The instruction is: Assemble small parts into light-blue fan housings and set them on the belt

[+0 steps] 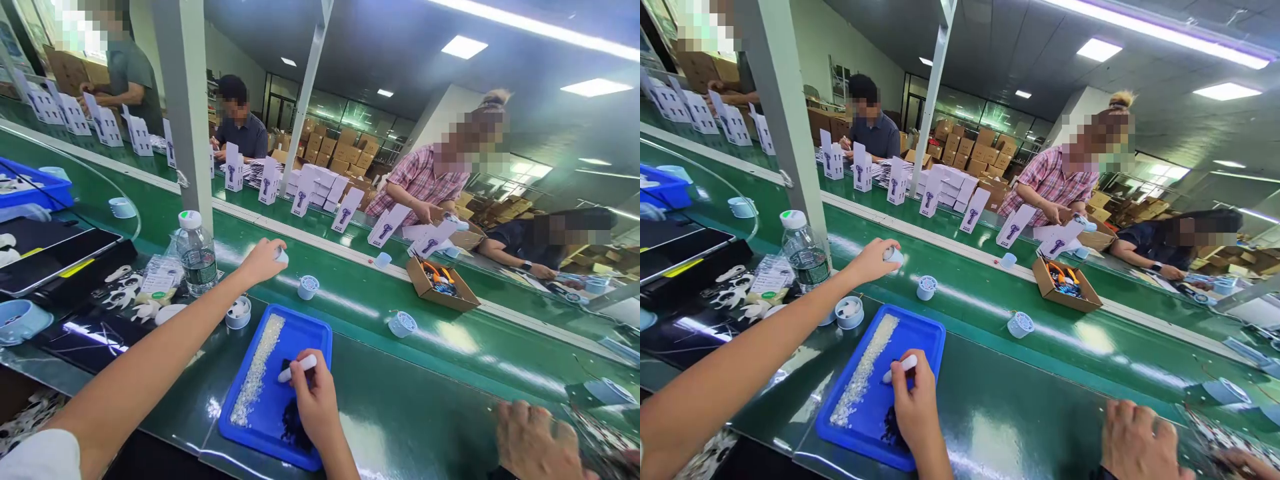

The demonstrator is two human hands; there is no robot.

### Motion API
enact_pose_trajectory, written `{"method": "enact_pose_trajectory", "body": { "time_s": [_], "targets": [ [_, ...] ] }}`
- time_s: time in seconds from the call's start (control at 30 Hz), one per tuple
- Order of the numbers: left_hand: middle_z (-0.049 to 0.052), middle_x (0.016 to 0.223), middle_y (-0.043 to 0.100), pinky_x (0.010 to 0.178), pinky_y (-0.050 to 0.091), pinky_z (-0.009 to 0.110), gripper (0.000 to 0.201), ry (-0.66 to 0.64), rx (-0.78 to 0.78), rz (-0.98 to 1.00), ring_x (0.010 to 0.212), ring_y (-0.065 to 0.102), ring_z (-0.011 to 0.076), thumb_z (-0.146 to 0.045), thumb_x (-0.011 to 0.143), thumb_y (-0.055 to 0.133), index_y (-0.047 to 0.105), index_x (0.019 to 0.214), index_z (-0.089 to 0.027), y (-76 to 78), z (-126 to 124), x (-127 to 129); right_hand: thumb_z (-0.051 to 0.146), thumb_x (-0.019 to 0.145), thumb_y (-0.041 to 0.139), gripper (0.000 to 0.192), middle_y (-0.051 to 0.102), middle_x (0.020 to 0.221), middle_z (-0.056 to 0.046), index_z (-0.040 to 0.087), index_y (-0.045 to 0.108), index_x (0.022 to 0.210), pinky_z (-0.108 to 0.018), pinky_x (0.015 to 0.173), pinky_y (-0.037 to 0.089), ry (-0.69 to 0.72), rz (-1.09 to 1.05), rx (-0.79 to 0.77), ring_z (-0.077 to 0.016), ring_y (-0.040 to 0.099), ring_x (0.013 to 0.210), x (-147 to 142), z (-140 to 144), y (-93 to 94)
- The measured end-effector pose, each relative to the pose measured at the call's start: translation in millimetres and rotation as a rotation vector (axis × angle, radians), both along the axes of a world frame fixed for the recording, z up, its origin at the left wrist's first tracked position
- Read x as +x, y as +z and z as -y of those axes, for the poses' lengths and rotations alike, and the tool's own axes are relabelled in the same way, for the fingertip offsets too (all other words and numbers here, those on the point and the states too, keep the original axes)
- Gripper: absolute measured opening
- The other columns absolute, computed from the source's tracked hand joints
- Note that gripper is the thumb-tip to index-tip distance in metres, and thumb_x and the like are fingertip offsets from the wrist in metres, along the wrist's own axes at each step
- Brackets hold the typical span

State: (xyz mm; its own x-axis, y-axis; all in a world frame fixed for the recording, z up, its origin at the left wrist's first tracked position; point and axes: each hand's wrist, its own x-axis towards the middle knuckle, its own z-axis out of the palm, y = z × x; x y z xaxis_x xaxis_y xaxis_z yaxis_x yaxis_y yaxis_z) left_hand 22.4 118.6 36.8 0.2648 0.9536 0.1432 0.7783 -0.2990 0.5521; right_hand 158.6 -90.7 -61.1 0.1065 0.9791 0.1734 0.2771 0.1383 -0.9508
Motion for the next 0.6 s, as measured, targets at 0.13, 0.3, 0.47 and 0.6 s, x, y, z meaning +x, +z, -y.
{"method": "enact_pose_trajectory", "body": {
  "time_s": [0.13, 0.3, 0.47, 0.6],
  "targets": [
    [0.004, 0.101, 0.053, 0.074, 0.047, 0.031, 0.041, -0.066, 0.043, 0.194, 0.087, 0.057, 0.0211, -0.041, 0.072, 0.06, 0.056, 0.111, -0.027, 28.2, 49, -14, 0.036, 0.089, 0.048, 0.019, 0.051, 0.07, 0.002, 0.021, 0.049, 0.078, -0.022, 0.059, 0.04, 0.006, 0.105, 0.048, -0.0115, 0.047, 0.062, 3, 8, 5.2],
    [0.004, 0.098, 0.061, 0.065, 0.049, 0.03, 0.049, -0.006, -0.068, 0.395, 0.076, 0.06, 0.0203, -0.048, 0.07, 0.064, 0.055, 0.112, -0.026, 29.4, 98, -44, 0.037, 0.091, 0.045, 0.019, 0.049, 0.069, 0.002, 0.021, 0.048, 0.082, -0.022, 0.057, 0.04, -0.217, 0.062, 0.142, -0.0113, 0.046, 0.06, 10, 20, 1.8],
    [0.004, 0.093, 0.065, 0.06, 0.05, 0.029, 0.056, 0.088, -0.201, 0.603, 0.079, 0.065, 0.0234, -0.05, 0.065, 0.07, 0.052, 0.112, -0.025, 4.1, 117, -70, 0.041, 0.091, 0.044, 0.023, 0.048, 0.07, 0.002, 0.021, 0.048, 0.081, -0.022, 0.057, 0.04, -0.268, 0.058, 0.141, -0.0112, 0.045, 0.06, 14, 21, -9.0],
    [0.005, 0.099, 0.065, 0.07, 0.052, 0.031, 0.055, 0.135, -0.251, 0.675, 0.089, 0.064, 0.0248, -0.049, 0.065, 0.071, 0.052, 0.111, -0.025, -8.8, 126, -79, 0.045, 0.09, 0.044, 0.026, 0.049, 0.069, 0.002, 0.02, 0.048, 0.081, -0.023, 0.058, 0.04, -0.259, 0.056, 0.104, -0.0117, 0.046, 0.061, 14, 18, -11.4]
  ]
}}
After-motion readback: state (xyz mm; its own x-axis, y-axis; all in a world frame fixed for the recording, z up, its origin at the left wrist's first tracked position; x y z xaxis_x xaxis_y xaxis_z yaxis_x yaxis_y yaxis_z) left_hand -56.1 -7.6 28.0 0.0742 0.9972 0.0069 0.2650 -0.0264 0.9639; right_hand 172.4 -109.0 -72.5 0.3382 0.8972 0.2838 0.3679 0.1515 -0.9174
